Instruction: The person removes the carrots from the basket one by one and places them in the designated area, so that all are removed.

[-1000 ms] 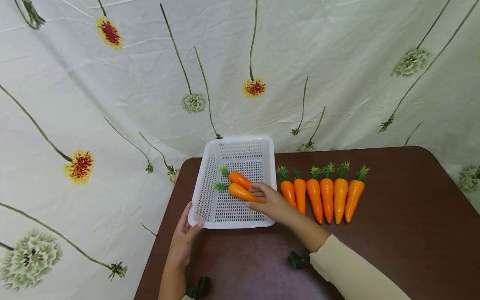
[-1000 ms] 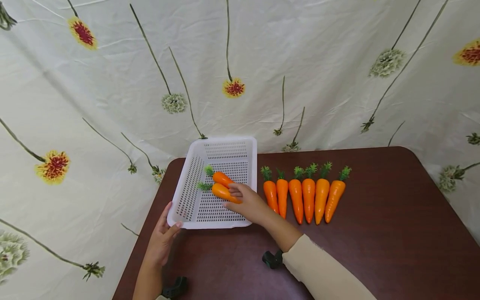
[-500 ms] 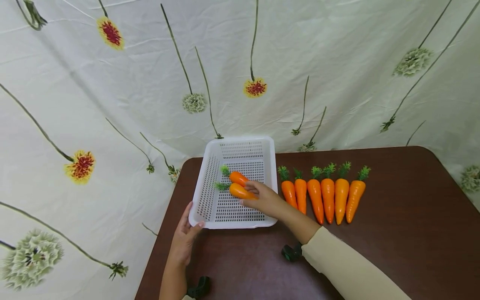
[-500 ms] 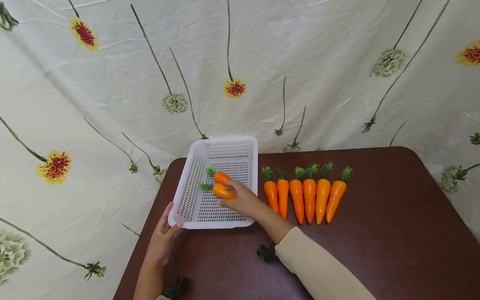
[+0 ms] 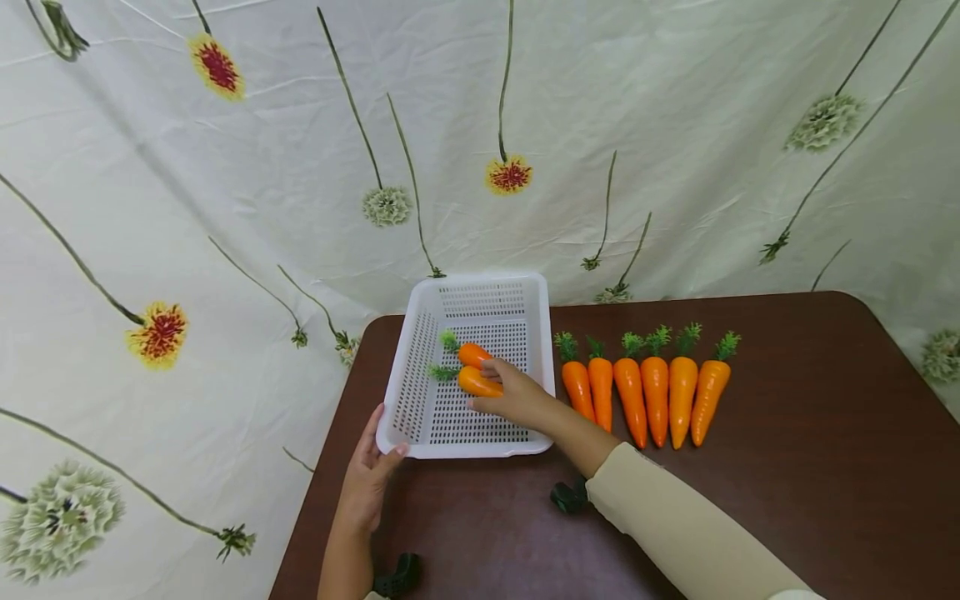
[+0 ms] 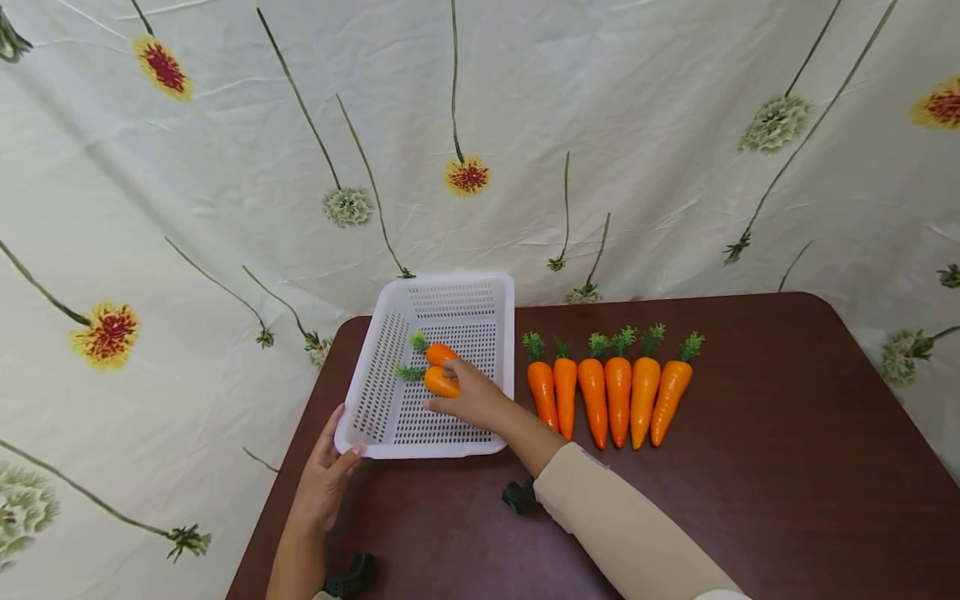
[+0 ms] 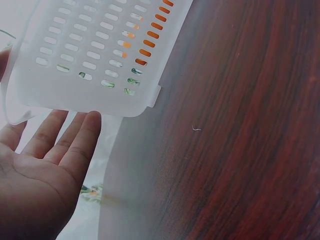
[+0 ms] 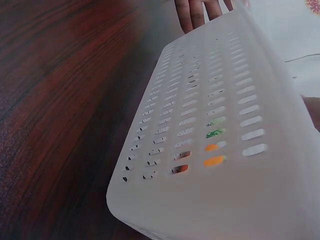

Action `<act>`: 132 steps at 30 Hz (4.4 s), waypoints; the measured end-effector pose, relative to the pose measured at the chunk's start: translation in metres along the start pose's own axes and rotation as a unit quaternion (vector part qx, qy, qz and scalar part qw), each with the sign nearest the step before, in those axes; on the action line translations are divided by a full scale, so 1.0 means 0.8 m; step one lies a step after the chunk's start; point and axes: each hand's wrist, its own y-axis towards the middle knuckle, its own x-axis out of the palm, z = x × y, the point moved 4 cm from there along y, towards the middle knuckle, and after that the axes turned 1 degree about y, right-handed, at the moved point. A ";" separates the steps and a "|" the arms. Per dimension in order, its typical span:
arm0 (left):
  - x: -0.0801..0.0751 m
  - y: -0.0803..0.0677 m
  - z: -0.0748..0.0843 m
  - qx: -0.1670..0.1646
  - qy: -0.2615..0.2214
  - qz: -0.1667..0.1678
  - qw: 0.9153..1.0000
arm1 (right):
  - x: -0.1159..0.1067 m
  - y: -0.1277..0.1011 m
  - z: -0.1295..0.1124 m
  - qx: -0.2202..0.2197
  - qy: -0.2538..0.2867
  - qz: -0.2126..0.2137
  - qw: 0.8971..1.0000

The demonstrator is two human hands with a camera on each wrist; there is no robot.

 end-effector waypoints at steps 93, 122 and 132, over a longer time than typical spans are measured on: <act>0.000 -0.001 -0.003 -0.016 -0.002 -0.006 1.000 | 0.034 0.024 0.022 0.081 -0.124 -0.207 0.967; -0.002 -0.003 -0.001 -0.021 0.013 -0.003 1.000 | 0.037 0.021 0.016 0.039 -0.075 -0.215 0.973; -0.001 -0.002 0.001 -0.020 0.013 0.000 1.000 | 0.032 0.020 0.014 0.044 -0.029 -0.207 0.977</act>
